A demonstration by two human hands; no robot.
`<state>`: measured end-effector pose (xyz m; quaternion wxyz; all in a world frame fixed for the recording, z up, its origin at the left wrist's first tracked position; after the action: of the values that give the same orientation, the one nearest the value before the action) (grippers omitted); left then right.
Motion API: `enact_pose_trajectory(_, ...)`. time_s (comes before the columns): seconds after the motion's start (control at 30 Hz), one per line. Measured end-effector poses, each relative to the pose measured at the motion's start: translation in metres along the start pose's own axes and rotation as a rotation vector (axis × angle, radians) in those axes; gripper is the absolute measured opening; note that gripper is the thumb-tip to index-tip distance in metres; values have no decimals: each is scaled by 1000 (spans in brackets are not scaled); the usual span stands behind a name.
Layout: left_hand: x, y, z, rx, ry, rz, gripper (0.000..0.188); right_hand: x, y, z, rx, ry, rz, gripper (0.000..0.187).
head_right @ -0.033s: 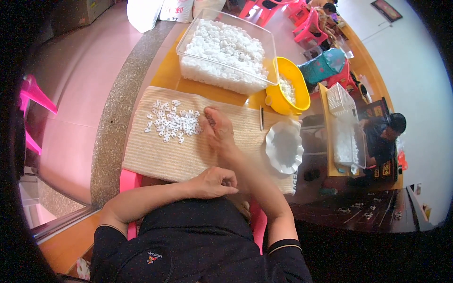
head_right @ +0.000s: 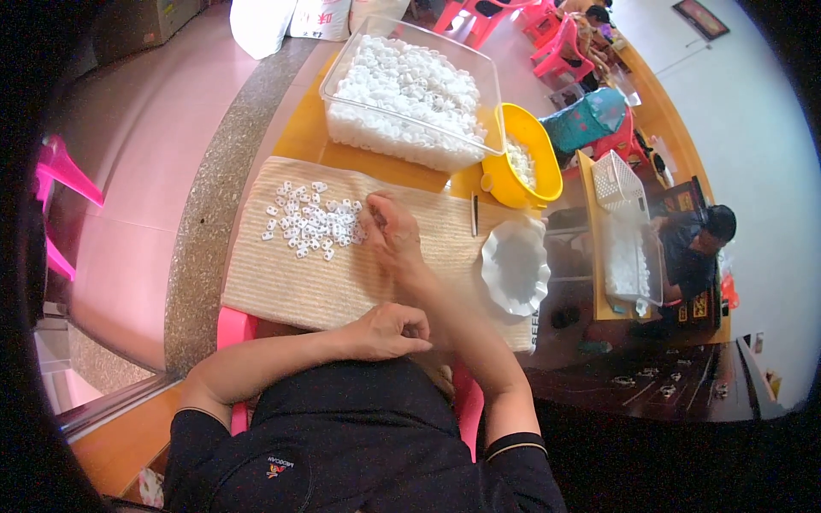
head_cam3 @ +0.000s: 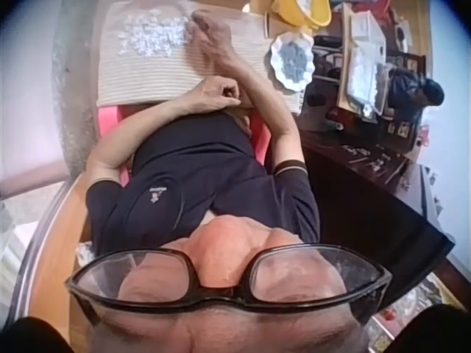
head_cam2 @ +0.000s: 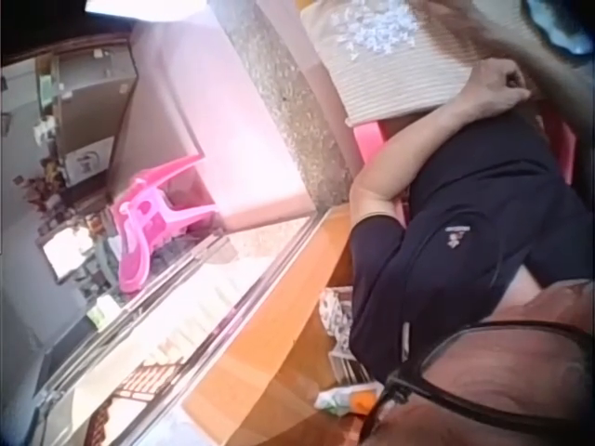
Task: Assembling small white plastic components by manually inserting tiny grey pieces into them.
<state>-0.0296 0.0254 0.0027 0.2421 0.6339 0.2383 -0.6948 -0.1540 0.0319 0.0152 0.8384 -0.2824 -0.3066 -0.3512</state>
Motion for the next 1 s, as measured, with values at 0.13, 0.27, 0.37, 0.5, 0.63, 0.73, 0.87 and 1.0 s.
enact_pose_trajectory(0.13,1,0,0,-1,-14,-5,21,-4,-13,-18,0,16,60,23)
enact_pose_trajectory(0.27,3,-2,2,-39,-3,-16,21,9,-23,-23,-47,84,171,20)
enact_pose_trajectory(0.37,7,-4,1,-58,-12,-50,19,10,-29,-25,-31,50,156,19)
enact_pose_trajectory(0.5,5,-3,1,-47,-35,-50,18,5,-34,-28,5,-25,89,16)
enact_pose_trajectory(0.63,3,-3,1,-42,-28,-35,18,9,-37,-32,-46,0,150,15)
enact_pose_trajectory(0.73,3,-2,1,-52,-16,-50,19,13,-42,-41,-8,-18,180,16)
enact_pose_trajectory(0.87,3,-2,1,-64,-6,-75,20,14,-46,-49,92,-112,229,17)
enact_pose_trajectory(1.0,0,0,3,-42,10,-49,20,12,-45,-26,85,-51,189,16)
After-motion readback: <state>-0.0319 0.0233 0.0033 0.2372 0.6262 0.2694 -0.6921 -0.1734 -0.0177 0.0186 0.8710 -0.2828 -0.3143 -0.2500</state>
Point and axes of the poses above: each hand's wrist, its own y-axis away from the middle knuckle, its own z-axis out of the back of the hand, x = y × z, the point moved 6 cm from there along -y, towards the middle knuckle, and after that the axes turned 14 degrees about x, right-handed, at the moved point
